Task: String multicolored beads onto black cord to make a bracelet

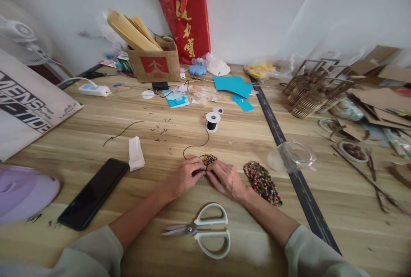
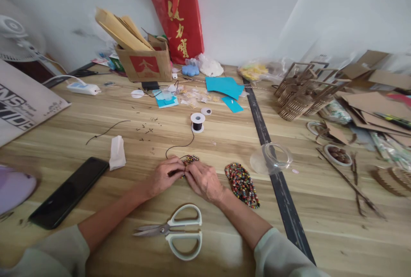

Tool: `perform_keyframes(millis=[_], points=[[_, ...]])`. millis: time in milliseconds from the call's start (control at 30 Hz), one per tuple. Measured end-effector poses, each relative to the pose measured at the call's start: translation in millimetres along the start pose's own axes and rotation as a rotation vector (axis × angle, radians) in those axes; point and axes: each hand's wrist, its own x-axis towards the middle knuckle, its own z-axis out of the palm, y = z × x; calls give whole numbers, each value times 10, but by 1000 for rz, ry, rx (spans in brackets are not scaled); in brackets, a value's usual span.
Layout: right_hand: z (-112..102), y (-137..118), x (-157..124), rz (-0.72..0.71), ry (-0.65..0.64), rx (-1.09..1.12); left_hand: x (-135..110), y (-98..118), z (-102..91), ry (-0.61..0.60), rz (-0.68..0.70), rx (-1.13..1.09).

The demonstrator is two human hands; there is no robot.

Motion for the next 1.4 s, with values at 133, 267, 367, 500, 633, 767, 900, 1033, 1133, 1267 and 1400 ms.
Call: perform_keyframes(millis=[133, 267, 367, 500, 633, 767, 900, 1033, 1133, 1267, 1400], points=[[2, -1, 1, -2, -2, 24, -9, -3, 20, 14, 8, 29], [11, 10, -8, 18, 4, 69, -1, 26, 5, 24, -2, 37], [18, 22, -20, 43, 22, 92, 13, 53, -27, 47, -39, -4], [12, 22, -22, 62, 32, 75, 37, 73, -75, 78, -131, -80], [2, 10, -11, 49, 37, 39, 44, 49, -84, 107, -202, -160], [-17, -11, 4, 78, 28, 12, 35, 21, -70, 122, -236, -199], [-51, -27, 9, 136, 59, -18, 34, 32, -66, 101, -239, -176], [-43, -29, -12, 126, 121, -51, 28, 48, -50, 87, -191, -142], [-2, -31, -33, 107, 107, -21, 19, 53, -40, 88, -143, -105], [47, -29, -41, 117, 31, 78, 18, 68, -48, 79, -112, -64], [61, -13, -27, 162, 22, 176, 23, 79, -60, 74, -98, -63]])
